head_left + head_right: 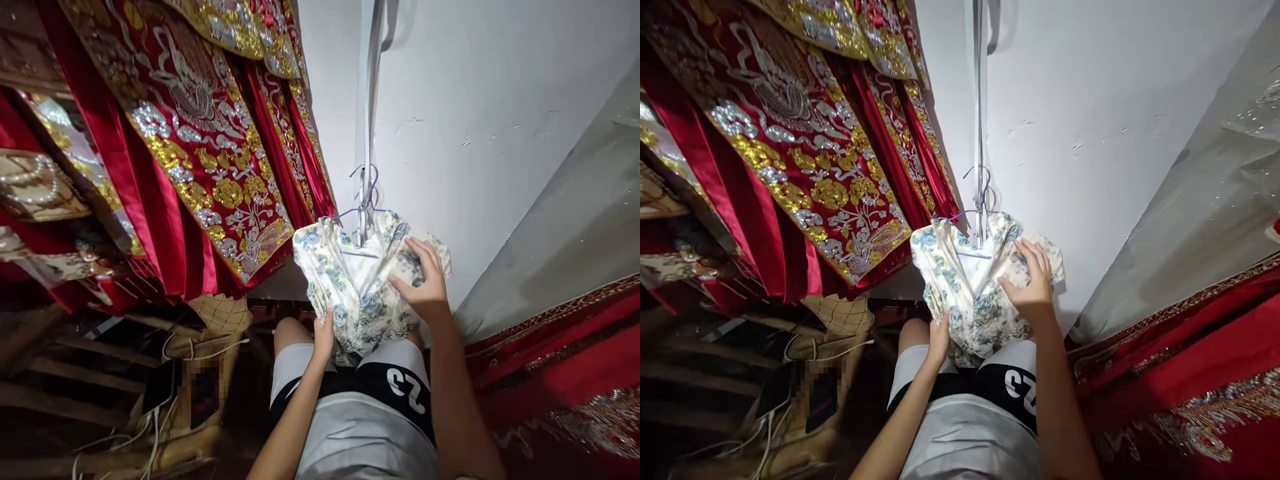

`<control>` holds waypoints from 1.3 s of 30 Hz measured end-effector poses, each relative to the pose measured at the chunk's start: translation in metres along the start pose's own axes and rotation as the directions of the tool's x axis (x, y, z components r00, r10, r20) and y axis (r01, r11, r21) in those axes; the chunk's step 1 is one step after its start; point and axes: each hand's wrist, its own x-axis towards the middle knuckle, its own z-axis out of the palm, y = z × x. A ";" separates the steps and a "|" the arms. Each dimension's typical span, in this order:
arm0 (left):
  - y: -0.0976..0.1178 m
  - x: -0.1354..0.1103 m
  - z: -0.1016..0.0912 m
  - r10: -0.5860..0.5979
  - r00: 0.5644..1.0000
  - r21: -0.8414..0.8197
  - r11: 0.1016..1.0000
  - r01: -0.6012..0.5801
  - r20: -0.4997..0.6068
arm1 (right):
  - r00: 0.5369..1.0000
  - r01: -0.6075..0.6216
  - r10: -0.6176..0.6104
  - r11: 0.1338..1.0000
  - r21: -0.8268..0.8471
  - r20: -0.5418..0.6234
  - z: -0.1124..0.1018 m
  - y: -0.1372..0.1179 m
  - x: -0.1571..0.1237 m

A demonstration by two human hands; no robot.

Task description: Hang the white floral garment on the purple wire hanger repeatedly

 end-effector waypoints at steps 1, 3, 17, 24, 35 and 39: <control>0.000 0.000 -0.002 -0.049 0.999 0.012 0.999 0.049 -0.020 | 0.996 -0.082 0.087 0.991 0.108 -0.035 0.009 0.002 -0.013; 0.000 -0.001 -0.004 -0.137 0.989 0.025 0.990 0.138 -0.052 | 0.951 -0.289 0.308 0.919 0.269 -0.030 0.032 0.006 -0.037; -0.002 -0.010 0.002 0.074 0.987 -0.044 0.997 -0.068 0.143 | 0.771 -0.603 0.494 0.769 0.213 0.401 0.099 0.026 -0.064; -0.002 -0.011 0.003 0.049 0.987 -0.029 0.999 -0.046 0.151 | 0.811 -0.571 0.472 0.767 0.291 0.346 0.105 0.022 -0.063; 0.002 -0.012 -0.006 -0.034 0.967 0.004 0.999 0.034 0.251 | 0.770 -0.605 0.417 0.718 0.344 0.483 0.108 0.019 -0.067; 0.001 -0.003 -0.011 -0.105 0.991 0.016 0.994 0.104 0.086 | 0.726 -0.665 0.438 0.644 0.378 0.530 0.104 0.021 -0.065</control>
